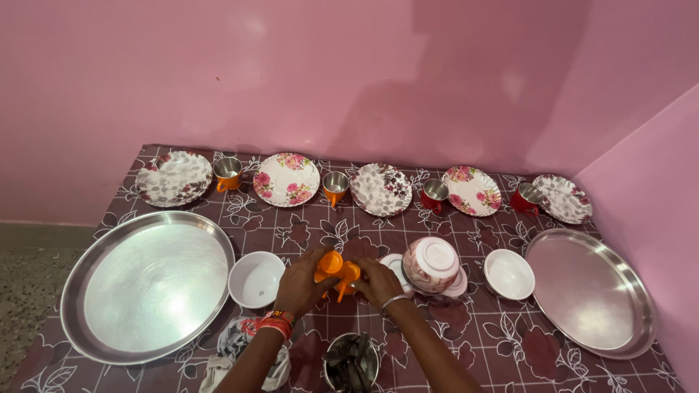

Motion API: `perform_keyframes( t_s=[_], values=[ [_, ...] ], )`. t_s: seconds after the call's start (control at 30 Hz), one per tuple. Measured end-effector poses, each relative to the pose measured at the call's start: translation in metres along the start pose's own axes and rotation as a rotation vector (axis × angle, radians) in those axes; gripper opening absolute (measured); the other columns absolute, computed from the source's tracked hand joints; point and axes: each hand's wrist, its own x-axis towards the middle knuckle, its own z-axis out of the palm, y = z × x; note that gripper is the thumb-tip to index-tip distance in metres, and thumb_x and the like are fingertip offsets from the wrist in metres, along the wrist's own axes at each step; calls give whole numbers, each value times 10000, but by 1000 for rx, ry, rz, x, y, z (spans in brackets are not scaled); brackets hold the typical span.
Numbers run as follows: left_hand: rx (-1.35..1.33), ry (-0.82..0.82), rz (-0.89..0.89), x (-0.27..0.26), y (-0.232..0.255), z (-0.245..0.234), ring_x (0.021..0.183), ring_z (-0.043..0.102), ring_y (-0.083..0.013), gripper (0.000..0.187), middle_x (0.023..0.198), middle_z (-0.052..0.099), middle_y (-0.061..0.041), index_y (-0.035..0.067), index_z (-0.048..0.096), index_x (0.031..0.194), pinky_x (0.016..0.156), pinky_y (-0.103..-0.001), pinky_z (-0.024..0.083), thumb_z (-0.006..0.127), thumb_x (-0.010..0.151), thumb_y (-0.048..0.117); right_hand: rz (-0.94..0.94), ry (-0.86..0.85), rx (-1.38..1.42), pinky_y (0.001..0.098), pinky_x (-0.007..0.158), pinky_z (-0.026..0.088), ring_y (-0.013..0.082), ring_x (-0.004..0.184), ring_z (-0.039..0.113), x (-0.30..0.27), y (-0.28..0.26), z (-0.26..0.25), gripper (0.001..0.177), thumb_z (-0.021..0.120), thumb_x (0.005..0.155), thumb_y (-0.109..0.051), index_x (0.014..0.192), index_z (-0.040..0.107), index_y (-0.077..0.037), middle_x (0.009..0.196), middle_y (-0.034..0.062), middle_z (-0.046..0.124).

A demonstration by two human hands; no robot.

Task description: The person wipes and stacks ceramic bowls and cups, then wipes a metal utensil holder with a cloth. The person handles items one at a time, turning them over and placing them in neat stacks on a patterned tablecloth.

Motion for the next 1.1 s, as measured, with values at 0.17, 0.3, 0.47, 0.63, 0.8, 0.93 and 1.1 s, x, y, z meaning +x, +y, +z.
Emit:
perform_keyframes(
  t_s=[0.17, 0.3, 0.47, 0.63, 0.8, 0.93, 1.1],
  values=[
    [-10, -21, -14, -2, 1, -2, 1055, 690, -315, 630, 1250, 674, -70, 157, 584, 1324, 897, -441, 540, 836, 759, 274, -45, -65, 75, 354, 816, 585, 239, 928, 742, 4, 3, -7, 517, 741, 840, -100, 1341, 618, -129, 1087, 85, 731],
    [-42, 6, -6, -3, 2, 1, 1052, 698, -309, 643, 1231, 678, -76, 160, 587, 1325, 899, -431, 550, 837, 743, 268, 3, -119, 133, 357, 784, 602, 221, 902, 752, 4, 4, -9, 506, 715, 855, -87, 1348, 613, -136, 1044, 74, 739],
    [-56, 72, 14, -3, 5, 7, 1053, 693, -314, 582, 1220, 683, -80, 159, 611, 1291, 882, -441, 547, 832, 765, 274, -90, -102, 25, 383, 795, 571, 269, 894, 730, 7, 7, -11, 567, 737, 851, -89, 1394, 582, -135, 1026, 122, 729],
    [-11, 41, -23, -4, 7, 7, 1036, 692, -308, 589, 1240, 668, -45, 180, 601, 1307, 868, -445, 549, 821, 770, 285, -13, -116, 19, 390, 800, 574, 273, 909, 734, 4, 9, -8, 569, 719, 874, -115, 1420, 568, -168, 1044, 122, 731],
    [-11, 27, -60, -2, 8, 4, 1054, 690, -293, 594, 1265, 661, -18, 192, 596, 1308, 868, -439, 557, 816, 763, 276, -183, 40, -73, 425, 853, 551, 323, 1017, 677, -5, 5, -2, 704, 763, 814, -63, 1463, 504, -146, 1289, 162, 640],
    [35, 33, -64, -2, 8, 5, 1071, 675, -298, 622, 1254, 656, -34, 203, 579, 1334, 880, -442, 553, 814, 770, 318, 77, 34, 28, 353, 939, 587, 242, 1010, 717, -19, 4, 2, 729, 674, 869, -29, 1530, 434, -221, 1334, 113, 623],
    [25, 56, -51, -10, 9, 4, 1125, 631, -338, 778, 1280, 615, -111, 176, 489, 1405, 910, -469, 531, 833, 742, 395, -13, 208, 217, 369, 903, 616, 226, 995, 734, -53, 22, 3, 562, 685, 863, 4, 1395, 575, -140, 1326, 130, 637]
  ],
)
